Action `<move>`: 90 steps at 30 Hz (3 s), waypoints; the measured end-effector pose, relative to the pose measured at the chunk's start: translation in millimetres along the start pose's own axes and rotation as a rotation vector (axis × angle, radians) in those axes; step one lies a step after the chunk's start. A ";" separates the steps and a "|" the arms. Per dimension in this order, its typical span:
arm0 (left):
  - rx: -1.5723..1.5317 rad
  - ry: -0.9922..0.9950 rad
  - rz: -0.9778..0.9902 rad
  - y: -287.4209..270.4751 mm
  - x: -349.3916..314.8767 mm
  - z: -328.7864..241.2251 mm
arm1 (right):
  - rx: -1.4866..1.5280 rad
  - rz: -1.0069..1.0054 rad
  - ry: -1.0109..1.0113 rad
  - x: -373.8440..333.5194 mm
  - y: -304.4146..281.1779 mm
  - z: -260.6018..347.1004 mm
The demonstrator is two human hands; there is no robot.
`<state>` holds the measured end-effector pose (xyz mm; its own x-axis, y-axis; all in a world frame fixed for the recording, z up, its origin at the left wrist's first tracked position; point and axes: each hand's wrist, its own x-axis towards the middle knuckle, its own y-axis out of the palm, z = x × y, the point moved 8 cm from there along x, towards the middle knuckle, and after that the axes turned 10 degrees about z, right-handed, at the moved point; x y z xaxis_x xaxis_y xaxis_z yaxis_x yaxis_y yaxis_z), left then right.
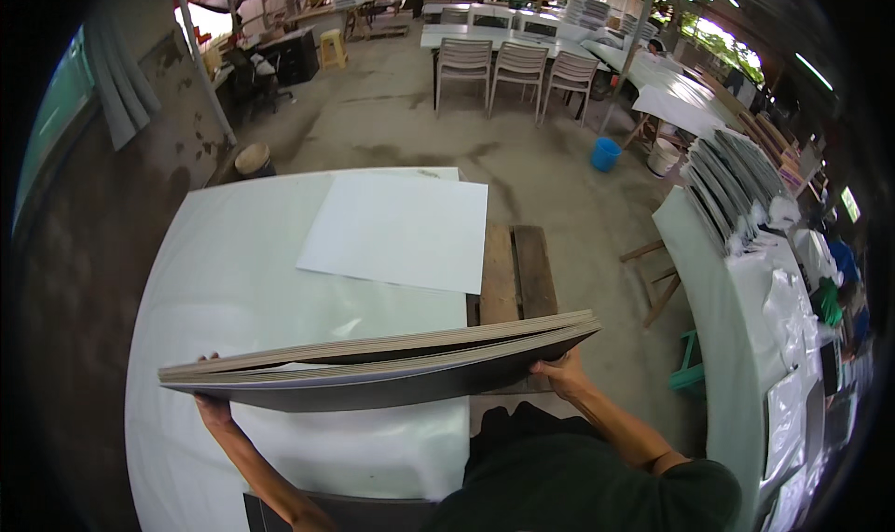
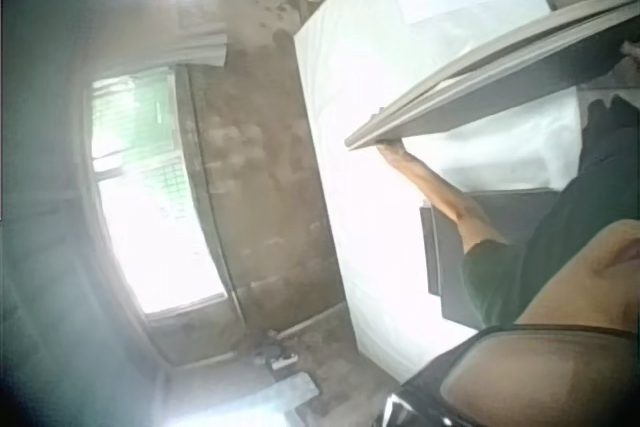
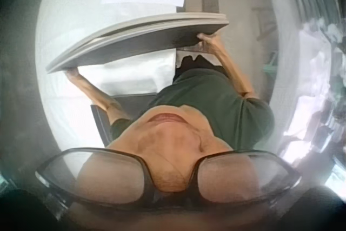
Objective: The person organizes stacks of dark and light rectangular sheets on a work table, moving them between piles and aligning them by hand.
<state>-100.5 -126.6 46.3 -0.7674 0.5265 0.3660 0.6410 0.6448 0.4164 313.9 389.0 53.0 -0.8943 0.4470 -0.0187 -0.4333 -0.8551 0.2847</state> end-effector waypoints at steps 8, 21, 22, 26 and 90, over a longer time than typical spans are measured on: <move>0.300 0.016 0.173 102.0 30.4 -6.5 | -0.285 0.355 -0.222 21.5 55.2 69.6; 0.360 0.076 -0.099 136.0 72.2 -51.5 | -0.262 0.005 -0.503 19.4 60.5 130.0; 0.378 0.058 -0.157 132.9 75.1 -53.6 | -0.252 0.028 -0.483 19.7 64.6 129.3; 0.301 0.049 -0.160 111.5 71.5 -55.5 | -0.327 0.002 -0.520 15.2 84.0 138.7; 0.583 0.088 -0.460 166.3 35.5 -89.4 | -1.364 1.520 0.239 46.7 239.8 63.7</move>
<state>-19.7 -50.2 203.0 -0.9359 0.1021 0.3371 0.1240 0.9913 0.0441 175.3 221.6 181.5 -0.4860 -0.5986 -0.6367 0.8280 -0.0823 -0.5546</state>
